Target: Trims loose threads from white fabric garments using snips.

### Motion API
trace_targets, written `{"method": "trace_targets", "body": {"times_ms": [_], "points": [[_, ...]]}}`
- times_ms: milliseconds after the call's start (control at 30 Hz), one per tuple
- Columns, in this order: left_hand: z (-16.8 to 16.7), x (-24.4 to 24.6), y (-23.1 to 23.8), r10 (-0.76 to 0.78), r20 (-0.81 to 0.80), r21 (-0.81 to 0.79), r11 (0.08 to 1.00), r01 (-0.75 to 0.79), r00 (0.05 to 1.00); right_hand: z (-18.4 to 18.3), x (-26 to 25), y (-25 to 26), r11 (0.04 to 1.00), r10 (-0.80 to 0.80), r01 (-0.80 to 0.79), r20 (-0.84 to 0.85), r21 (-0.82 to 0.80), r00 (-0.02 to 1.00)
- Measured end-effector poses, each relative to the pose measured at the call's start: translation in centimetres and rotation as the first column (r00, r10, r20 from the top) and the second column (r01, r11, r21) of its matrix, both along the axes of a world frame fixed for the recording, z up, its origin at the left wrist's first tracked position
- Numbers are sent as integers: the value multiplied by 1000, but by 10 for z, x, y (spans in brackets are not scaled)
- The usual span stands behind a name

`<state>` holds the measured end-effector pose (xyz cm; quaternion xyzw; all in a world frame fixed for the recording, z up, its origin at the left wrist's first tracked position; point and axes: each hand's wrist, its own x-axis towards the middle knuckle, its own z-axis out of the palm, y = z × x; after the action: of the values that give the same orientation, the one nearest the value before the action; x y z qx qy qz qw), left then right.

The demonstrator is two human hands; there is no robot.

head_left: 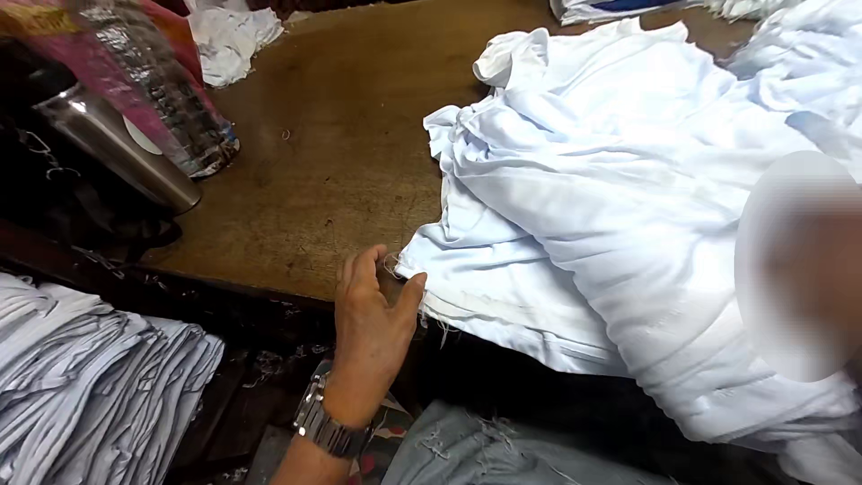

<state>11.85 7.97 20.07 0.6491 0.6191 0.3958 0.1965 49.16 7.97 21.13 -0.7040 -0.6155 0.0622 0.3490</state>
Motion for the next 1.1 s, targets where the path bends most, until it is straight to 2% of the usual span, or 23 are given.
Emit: {"method": "trace_targets", "body": {"times_ms": [67,167,233,267,333,400,500,600,700,733,800,867,900,967,1033,1100], "points": [[-6,2,9,-22,-97,-13,1000,21,995,-17,-6,5,998,-51,54,137,-21,989],[-5,8,5,-43,-132,-5,999,43,990,-23,-7,-2,996,-65,57,123,67,990],[0,7,-1,-58,-20,-35,998,57,998,-18,-25,-16,982,29,-52,127,181,991],[4,3,-8,-71,66,-69,995,76,995,-14,-41,-25,956,155,-182,132,231,979],[6,-10,-24,-99,239,-126,983,132,966,-3,-76,-35,832,478,-495,131,251,869],[1,-24,-39,-71,384,-170,975,146,921,-8,-105,-32,726,645,-656,129,206,754],[-16,-35,-54,25,509,-218,971,101,860,-33,-129,-23,707,631,-681,262,193,730],[-28,-27,-63,77,663,-219,971,95,745,-43,-135,-19,708,604,-676,318,206,730],[-38,-13,-73,103,736,-157,987,20,669,-40,-128,-18,701,642,-678,219,219,735],[-39,-8,-78,74,767,-138,989,51,637,-37,-125,-18,696,663,-685,175,212,728],[-40,6,-92,-26,863,-139,948,285,505,-35,-119,-19,686,695,-696,93,214,713],[-39,24,-99,-78,954,-103,822,560,290,-34,-111,-21,657,740,-724,0,210,672],[-40,33,-99,-78,980,-55,774,630,181,-33,-105,-23,633,768,-748,-43,197,639],[-45,46,-94,-18,999,36,747,664,-34,-26,-87,-29,598,802,-790,-109,138,588],[-46,52,-88,96,972,54,799,599,-215,-10,-64,-36,575,808,-818,-164,14,565],[-45,51,-83,183,944,-7,843,538,-274,7,-48,-45,553,802,-823,-188,-129,567]]}}
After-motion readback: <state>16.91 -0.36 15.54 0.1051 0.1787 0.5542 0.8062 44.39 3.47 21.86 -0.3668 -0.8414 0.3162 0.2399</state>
